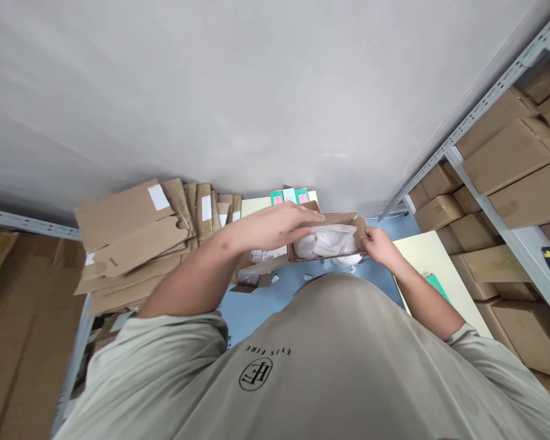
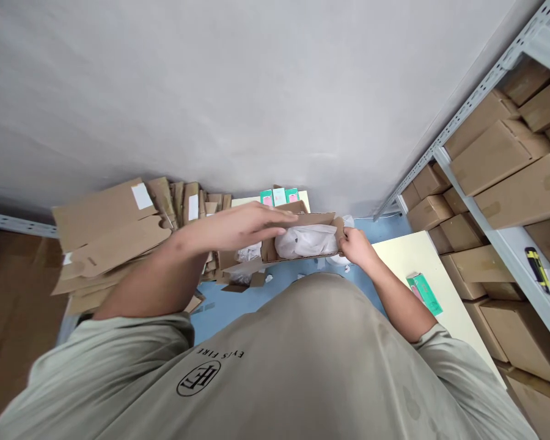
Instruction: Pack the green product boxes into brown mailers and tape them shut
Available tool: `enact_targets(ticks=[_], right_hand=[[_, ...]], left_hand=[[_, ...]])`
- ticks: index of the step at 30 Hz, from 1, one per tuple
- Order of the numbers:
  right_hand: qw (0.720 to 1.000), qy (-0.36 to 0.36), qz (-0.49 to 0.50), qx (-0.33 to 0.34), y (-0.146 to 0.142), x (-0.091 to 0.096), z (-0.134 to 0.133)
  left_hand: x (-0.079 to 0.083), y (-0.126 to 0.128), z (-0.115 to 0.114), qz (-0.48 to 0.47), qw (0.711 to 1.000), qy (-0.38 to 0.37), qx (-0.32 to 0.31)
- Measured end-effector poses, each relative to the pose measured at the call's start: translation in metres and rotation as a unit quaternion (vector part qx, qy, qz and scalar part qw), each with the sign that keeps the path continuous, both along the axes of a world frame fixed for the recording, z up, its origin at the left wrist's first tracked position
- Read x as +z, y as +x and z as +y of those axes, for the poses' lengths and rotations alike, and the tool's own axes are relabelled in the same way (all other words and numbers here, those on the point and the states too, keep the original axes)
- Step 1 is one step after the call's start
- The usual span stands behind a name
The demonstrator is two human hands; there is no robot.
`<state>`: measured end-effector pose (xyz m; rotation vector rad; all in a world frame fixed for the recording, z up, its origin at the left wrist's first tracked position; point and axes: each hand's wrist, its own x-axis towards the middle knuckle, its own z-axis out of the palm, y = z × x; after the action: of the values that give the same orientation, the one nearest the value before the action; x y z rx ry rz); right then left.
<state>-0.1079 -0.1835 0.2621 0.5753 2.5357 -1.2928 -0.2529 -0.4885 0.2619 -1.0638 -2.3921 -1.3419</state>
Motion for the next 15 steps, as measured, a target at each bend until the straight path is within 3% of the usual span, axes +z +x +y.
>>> enact_targets(ticks=[3,5,6,8,9,11,12,15], right_hand=[[1.000,-0.012,0.008,-0.013,-0.003,-0.002,-0.006],[1.000,-0.017,0.012,-0.018,-0.005,-0.003,-0.010],[1.000,-0.018,0.012,-0.021,-0.005,-0.004,-0.012],[1.000,-0.011,0.012,-0.027,-0.003,-0.006,-0.015],[0.999,0.000,0.017,-0.029,-0.002,-0.007,-0.016],[0.998,0.040,0.034,-0.034,0.004,-0.010,-0.016],[0.996,0.063,0.045,-0.040,0.007,-0.011,-0.015],[0.989,0.109,0.058,-0.080,0.021,-0.017,-0.013]], left_hand=[[0.030,-0.006,-0.053,-0.059,0.994,0.091,-0.001],[0.029,-0.010,-0.077,-0.051,0.980,0.185,0.053],[0.020,-0.011,-0.085,-0.027,0.957,0.263,0.119],[-0.012,-0.008,-0.088,0.006,0.873,0.412,0.262],[-0.032,-0.003,-0.085,-0.022,0.837,0.455,0.304],[-0.073,0.016,-0.071,-0.110,0.801,0.501,0.309],[-0.090,0.028,-0.062,-0.144,0.794,0.510,0.296],[-0.121,0.063,-0.034,-0.170,0.843,0.447,0.248]])
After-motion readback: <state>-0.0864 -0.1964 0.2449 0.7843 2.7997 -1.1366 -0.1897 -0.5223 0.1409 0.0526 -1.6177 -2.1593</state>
